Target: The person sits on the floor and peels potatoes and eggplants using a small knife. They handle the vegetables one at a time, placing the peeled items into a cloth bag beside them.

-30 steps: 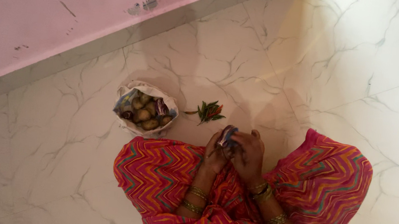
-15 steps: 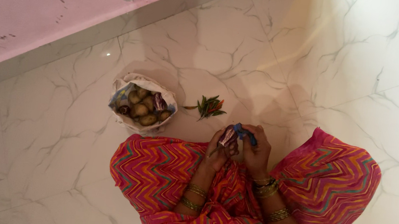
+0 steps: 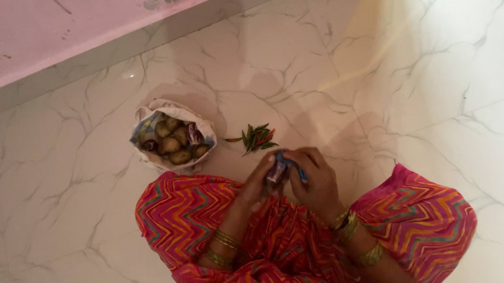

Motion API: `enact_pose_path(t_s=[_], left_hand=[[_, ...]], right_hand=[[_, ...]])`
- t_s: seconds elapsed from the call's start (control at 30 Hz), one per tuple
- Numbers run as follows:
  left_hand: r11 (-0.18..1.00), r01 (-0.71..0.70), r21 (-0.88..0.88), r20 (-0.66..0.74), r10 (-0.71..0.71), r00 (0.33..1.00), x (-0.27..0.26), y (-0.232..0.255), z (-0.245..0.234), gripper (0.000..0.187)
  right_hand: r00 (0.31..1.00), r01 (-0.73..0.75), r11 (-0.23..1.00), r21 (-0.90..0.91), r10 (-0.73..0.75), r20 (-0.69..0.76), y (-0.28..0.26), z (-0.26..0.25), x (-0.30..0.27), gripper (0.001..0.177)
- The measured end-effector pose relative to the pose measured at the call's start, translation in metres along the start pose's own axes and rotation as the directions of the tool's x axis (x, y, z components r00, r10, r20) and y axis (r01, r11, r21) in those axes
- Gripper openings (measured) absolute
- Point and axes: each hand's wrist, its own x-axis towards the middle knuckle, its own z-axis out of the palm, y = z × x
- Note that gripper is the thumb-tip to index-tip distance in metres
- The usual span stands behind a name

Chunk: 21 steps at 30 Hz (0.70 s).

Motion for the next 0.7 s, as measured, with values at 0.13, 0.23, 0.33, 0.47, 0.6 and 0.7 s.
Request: enact_pose_path(t_s=[0.13, 0.23, 0.33, 0.47, 0.6, 0.7], left_hand=[[0.998, 0.051, -0.025, 0.055, -0.050, 0.997, 0.000, 0.022, -0.003, 0.046], [0.987, 0.112, -0.117, -0.041, -0.118, 0.992, 0.004, 0.019, -0.005, 0.047], [0.957, 0.141, -0.253, -0.249, -0.205, 0.947, 0.015, 0.005, -0.002, 0.052], [0.971, 0.193, -0.141, -0.359, -0.232, 0.904, 0.021, -0.007, -0.006, 0.048], [0.991, 0.129, -0.017, -0.132, -0.131, 0.983, 0.022, -0.022, -0.013, 0.047], [0.987, 0.134, -0.087, -0.206, -0.150, 0.967, 0.024, -0.037, -0.017, 0.044]], right_hand=[[0.998, -0.023, 0.998, 0.056, 0.020, 0.052, 0.010, -0.003, 0.007, 0.028], [0.980, 0.197, 0.964, -0.177, -0.197, 0.021, 0.007, 0.009, -0.006, 0.030], [0.934, 0.335, 0.856, -0.393, -0.357, 0.019, 0.006, 0.021, -0.024, 0.033], [0.975, 0.208, 0.903, -0.377, -0.223, 0.003, 0.018, 0.028, -0.025, 0.027], [0.992, -0.107, 0.994, 0.029, 0.108, -0.063, 0.033, 0.019, -0.008, 0.032], [0.990, -0.128, 0.988, -0.091, 0.122, -0.070, 0.026, 0.012, -0.011, 0.033]])
